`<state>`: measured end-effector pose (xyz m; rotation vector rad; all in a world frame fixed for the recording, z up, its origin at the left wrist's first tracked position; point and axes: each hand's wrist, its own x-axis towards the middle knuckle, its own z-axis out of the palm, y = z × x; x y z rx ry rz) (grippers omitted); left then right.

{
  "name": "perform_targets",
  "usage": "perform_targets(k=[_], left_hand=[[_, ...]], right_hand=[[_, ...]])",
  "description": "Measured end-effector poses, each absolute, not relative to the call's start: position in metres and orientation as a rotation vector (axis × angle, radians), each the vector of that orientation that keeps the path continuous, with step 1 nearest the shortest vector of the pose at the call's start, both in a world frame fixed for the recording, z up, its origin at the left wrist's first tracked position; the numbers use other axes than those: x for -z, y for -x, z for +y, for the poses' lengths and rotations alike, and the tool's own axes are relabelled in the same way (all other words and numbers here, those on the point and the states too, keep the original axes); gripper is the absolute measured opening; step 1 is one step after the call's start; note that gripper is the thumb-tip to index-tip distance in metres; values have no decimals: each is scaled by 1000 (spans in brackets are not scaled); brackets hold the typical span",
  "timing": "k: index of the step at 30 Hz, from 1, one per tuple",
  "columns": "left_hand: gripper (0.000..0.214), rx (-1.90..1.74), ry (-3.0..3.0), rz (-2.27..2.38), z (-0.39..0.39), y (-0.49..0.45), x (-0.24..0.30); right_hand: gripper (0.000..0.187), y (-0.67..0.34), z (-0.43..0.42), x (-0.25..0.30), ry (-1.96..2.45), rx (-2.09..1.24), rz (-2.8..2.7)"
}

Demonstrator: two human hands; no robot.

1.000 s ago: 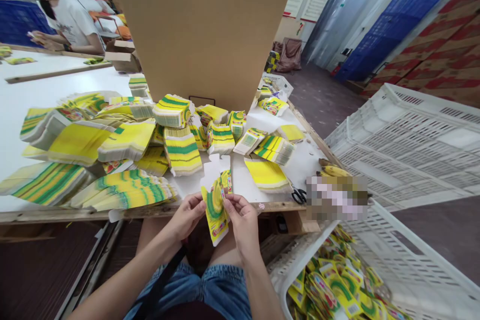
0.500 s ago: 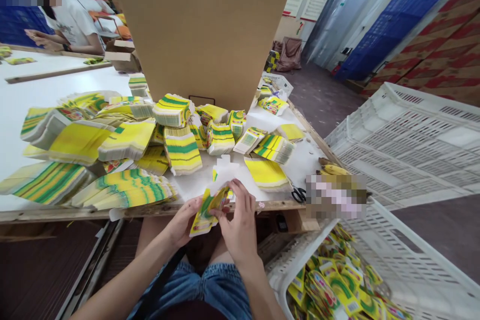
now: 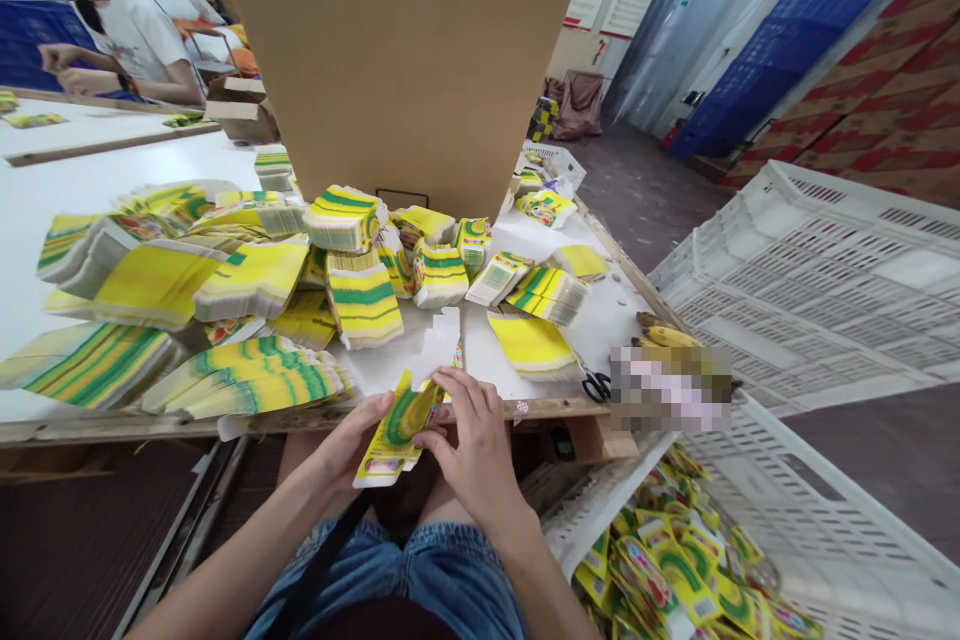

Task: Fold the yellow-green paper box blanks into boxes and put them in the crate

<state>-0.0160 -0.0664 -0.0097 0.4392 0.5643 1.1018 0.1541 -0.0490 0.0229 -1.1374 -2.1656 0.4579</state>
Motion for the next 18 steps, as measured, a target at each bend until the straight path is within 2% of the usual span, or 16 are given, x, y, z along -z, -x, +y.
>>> perform_targets(k=[4, 9, 13, 18], left_hand=[[36, -1110, -419, 647, -66, 19, 8], [34, -1075, -437, 670, -67, 20, -3], [35, -1023, -485, 677, -69, 20, -12], [41, -1011, -532, 754, -71, 20, -11]], right_hand=[[35, -152, -49, -26, 1161, -499, -2181], [55, -152, -48, -27, 1114, -471, -2194], [39, -150, -43, -29, 1207, -480, -2208], [31, -150, -41, -33, 1169, -536, -2240]])
